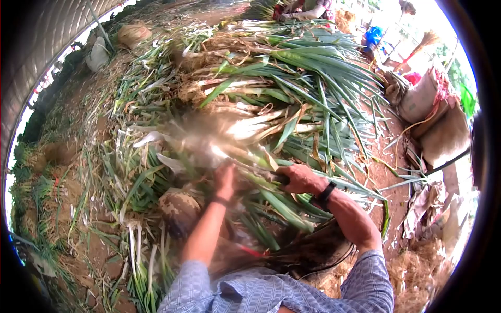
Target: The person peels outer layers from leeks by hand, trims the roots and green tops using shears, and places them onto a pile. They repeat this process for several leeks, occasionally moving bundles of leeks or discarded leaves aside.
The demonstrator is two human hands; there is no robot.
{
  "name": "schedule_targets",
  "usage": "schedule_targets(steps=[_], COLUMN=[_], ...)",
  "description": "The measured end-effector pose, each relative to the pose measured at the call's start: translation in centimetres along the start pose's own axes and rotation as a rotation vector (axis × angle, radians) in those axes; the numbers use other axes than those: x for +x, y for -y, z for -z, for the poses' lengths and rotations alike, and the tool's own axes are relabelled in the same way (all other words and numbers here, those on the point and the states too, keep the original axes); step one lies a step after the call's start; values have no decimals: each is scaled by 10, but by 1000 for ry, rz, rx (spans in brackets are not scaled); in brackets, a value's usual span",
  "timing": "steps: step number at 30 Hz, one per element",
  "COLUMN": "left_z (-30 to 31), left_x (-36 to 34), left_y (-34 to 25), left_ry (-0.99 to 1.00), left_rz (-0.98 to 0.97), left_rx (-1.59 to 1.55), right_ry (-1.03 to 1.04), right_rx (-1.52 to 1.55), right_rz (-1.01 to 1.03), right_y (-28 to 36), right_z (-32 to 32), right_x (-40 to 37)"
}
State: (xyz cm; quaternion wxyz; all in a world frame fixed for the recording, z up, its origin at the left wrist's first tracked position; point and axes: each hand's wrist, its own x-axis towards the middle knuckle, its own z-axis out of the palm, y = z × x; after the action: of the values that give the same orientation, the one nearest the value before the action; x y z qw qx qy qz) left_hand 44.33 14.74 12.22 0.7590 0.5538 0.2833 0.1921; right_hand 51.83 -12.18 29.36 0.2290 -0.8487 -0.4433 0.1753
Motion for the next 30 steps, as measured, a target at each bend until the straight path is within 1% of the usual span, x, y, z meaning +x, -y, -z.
schedule_targets(steps=[1, 4, 5, 8, 9, 12, 13, 15, 16, 18, 20, 21, 23, 24, 25, 26, 28, 29, 30], left_z=[-7, -13, -10, -9, -8, -3, -2, -2, -3, -5, -18, -22, -10, -9, -17, -8, 19, 22, 29], left_x=[-15, -29, -42, -36, -36, -40, -40, -39, -40, -38, -50, -54, -42, -41, -51, -44, -22, -21, -17], left_y=[-25, -32, -35, -19, -18, -15, -17, -17, -17, -18, -40, -47, -28, -28, -41, -27, 19, 24, 38], left_ry=[21, 168, 284, 314, 310, 408, 403, 396, 374, 335, 220, 164, 81, 40, -107, -184, -341, -343, -300], left_rz=[120, 139, 100, 181, 196, 91, 117, 174, 192, 226, 246, 257, 282, 294, 339, 342, 348, 262, 212], left_rx=[-18, -194, -275, -446, -434, -333, -390, -511, -531, -573, -635, -663, -591, -556, -577, -536, -452, -412, -399], right_ry=[-30, -74, -59, -59, -62, -68, -84, -77, -74, -83, -84, -69, 44, 101, 152, 158, 173, 176, 173], right_rx=[-10, -42, -51, -52, -34, -29, -13, 22, 38, 38, 83, 52, 0, -27, -69, -48, -4, 10, -9], right_rz=[8, 20, 36, 67, 10, 134, 155, 38, -23, 59, 103, 64, -28, -75, -116, -105, -81, -65, -60], right_y=[0, 1, 8, 12, 14, 13, 17, 30, 34, 24, 23, 26, 23, 20, 8, 4, -2, -10, -9], right_z=[-1, -3, 2, 3, 4, -2, -2, 9, 13, 12, 9, 11, 14, 16, 12, 12, 9, 3, 4], right_x=[1, 8, 7, 11, 13, 10, 8, 7, 6, 3, 0, -2, -1, -2, -1, -3, -8, -9, -9])
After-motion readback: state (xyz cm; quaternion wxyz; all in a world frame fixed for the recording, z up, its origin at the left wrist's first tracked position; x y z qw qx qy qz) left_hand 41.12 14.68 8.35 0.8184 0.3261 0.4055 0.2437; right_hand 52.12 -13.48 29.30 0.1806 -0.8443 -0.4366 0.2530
